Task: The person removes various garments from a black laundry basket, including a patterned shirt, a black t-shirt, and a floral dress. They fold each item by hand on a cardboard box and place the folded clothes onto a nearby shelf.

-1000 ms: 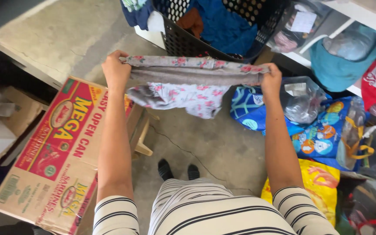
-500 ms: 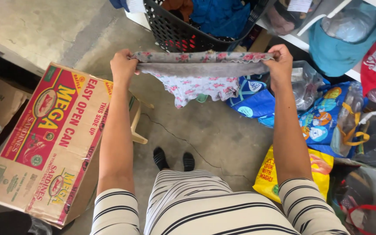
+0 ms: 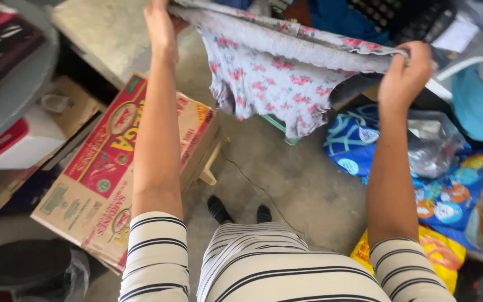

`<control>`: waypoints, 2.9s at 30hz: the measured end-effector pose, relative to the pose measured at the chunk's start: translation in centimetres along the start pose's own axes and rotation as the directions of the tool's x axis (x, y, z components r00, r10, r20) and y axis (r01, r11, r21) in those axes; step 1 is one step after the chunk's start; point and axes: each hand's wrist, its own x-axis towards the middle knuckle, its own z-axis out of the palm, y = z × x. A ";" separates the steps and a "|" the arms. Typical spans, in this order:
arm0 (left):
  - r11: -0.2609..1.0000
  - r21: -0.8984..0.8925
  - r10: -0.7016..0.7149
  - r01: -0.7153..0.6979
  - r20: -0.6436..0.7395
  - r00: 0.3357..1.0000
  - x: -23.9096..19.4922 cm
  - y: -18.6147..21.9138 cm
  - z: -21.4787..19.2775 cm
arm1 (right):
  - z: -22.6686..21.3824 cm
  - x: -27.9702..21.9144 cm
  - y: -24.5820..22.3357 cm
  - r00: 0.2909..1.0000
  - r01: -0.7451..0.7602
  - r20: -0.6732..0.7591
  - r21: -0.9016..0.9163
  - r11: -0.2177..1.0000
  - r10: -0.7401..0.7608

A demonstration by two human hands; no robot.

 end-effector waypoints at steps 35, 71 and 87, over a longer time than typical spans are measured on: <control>-0.133 0.771 0.464 0.622 -0.506 0.727 -24.7 -14.3 -41.4 | 32.4 -23.9 -28.9 0.593 0.360 0.718 0.168 0.918 -0.364; -0.063 0.690 0.457 0.721 -0.622 0.636 -25.8 -17.3 -34.8 | 39.7 -24.5 -31.9 0.617 0.386 0.535 0.434 0.814 -0.577; -0.008 0.725 0.433 0.689 -0.618 0.655 -25.6 -16.2 -34.5 | 41.7 -25.5 -31.0 0.531 0.338 0.636 0.446 0.828 -0.560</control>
